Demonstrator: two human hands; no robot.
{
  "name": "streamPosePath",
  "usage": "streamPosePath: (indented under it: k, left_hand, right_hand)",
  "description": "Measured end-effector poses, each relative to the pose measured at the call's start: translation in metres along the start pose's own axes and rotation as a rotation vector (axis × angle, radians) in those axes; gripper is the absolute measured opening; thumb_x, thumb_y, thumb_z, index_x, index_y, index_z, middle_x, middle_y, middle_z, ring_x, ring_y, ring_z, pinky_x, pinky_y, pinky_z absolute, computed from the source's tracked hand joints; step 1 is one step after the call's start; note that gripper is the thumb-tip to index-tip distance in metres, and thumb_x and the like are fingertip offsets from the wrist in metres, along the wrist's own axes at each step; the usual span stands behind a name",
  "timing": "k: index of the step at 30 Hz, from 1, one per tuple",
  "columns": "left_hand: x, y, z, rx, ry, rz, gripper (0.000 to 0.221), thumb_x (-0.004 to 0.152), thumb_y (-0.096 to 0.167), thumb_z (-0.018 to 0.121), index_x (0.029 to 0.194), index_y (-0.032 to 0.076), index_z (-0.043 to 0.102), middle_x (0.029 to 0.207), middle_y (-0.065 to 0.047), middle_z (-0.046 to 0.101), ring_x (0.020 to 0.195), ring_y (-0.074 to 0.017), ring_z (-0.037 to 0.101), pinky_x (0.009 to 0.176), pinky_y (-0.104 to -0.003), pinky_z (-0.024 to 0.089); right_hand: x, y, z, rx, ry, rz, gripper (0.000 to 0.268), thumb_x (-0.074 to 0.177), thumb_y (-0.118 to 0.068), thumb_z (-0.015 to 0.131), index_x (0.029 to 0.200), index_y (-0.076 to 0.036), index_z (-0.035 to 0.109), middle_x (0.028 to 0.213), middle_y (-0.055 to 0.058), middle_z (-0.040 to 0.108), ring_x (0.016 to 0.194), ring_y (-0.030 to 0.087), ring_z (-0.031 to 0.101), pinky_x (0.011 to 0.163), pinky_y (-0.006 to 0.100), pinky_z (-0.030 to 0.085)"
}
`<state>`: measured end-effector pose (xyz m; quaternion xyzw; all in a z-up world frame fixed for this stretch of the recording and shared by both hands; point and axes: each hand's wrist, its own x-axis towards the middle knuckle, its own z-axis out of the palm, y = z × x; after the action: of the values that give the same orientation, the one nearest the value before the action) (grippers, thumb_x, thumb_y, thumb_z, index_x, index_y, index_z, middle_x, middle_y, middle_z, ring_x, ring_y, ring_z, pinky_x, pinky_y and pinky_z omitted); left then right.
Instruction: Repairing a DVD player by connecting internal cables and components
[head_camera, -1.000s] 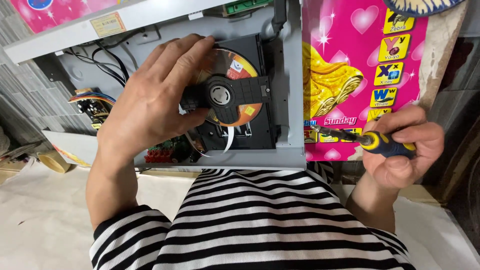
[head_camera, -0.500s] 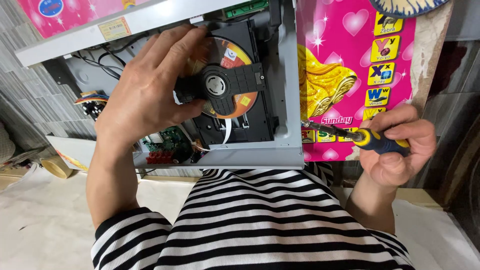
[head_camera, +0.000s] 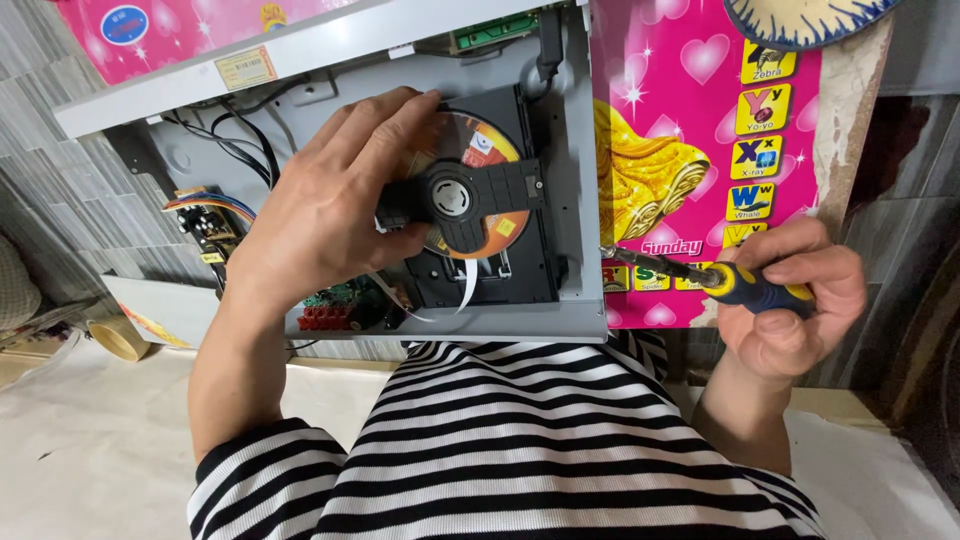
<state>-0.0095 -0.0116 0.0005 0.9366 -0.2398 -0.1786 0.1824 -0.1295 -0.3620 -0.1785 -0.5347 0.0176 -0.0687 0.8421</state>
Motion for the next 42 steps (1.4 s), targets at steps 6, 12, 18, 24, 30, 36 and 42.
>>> streamPosePath:
  k: [6,12,18,24,30,36,42]
  left_hand:
    - [0.001,-0.002,0.002,0.000,0.016,0.022,0.102,0.056,0.006,0.088,0.149,-0.003,0.046,0.144,-0.018,0.057,0.121,-0.0372,0.061,0.099,-0.043,0.051]
    - [0.003,-0.002,0.004,0.015,0.006,0.027,0.100,0.060,0.009,0.087,0.150,-0.002,0.045,0.144,-0.017,0.056,0.118,-0.0364,0.061,0.097,-0.042,0.052]
    - [0.005,0.001,0.005,0.052,0.033,0.021,0.096,0.061,0.008,0.086,0.148,-0.001,0.047,0.144,-0.016,0.058,0.118,-0.0360,0.062,0.095,-0.042,0.053]
    - [0.004,0.002,0.004,0.047,0.047,0.052,0.097,0.060,0.007,0.085,0.149,-0.002,0.046,0.144,-0.016,0.058,0.117,-0.0364,0.063,0.093,-0.042,0.054]
    - [0.007,-0.005,0.008,0.010,0.034,0.069,0.107,0.051,0.013,0.085,0.149,-0.001,0.044,0.143,-0.017,0.057,0.119,-0.0369,0.059,0.094,-0.042,0.050]
    - [0.000,-0.013,0.012,0.078,0.038,0.033,0.104,0.058,0.028,0.091,0.149,0.001,0.049,0.136,-0.019,0.062,0.125,-0.0411,0.059,0.096,-0.050,0.055]
    - [-0.007,-0.017,0.013,0.027,0.032,0.031,0.105,0.058,0.029,0.089,0.151,0.003,0.045,0.141,-0.016,0.058,0.127,-0.0393,0.056,0.099,-0.049,0.054]
  right_hand:
    - [0.000,0.001,0.000,-0.012,0.010,0.001,0.035,0.089,-0.040,0.074,0.102,-0.015,0.054,0.100,0.008,0.061,0.084,0.014,0.063,0.078,0.020,0.051]
    - [0.001,-0.001,0.002,0.020,0.008,0.019,0.034,0.090,-0.039,0.075,0.104,-0.014,0.055,0.101,0.009,0.061,0.081,0.011,0.062,0.076,0.018,0.052]
    - [0.000,0.000,0.001,0.002,0.014,0.017,0.035,0.088,-0.040,0.076,0.101,-0.015,0.056,0.099,0.008,0.061,0.081,0.012,0.061,0.077,0.018,0.050]
    - [0.000,-0.002,0.009,-0.005,0.031,0.013,0.033,0.088,-0.038,0.075,0.101,-0.015,0.056,0.101,0.009,0.061,0.082,0.012,0.061,0.078,0.019,0.050]
    - [0.009,-0.011,0.017,0.050,0.016,-0.004,0.037,0.087,-0.036,0.079,0.099,-0.008,0.059,0.098,0.010,0.062,0.078,0.013,0.058,0.067,0.022,0.048]
    - [0.013,-0.018,0.030,0.063,0.030,-0.064,0.035,0.080,-0.021,0.080,0.091,0.006,0.060,0.088,0.023,0.058,0.065,0.015,0.056,0.052,0.022,0.053]
    - [0.010,-0.009,0.018,-0.205,-0.137,-0.091,0.032,0.077,-0.021,0.080,0.089,0.007,0.070,0.089,0.023,0.066,0.079,0.022,0.061,0.065,0.030,0.052]
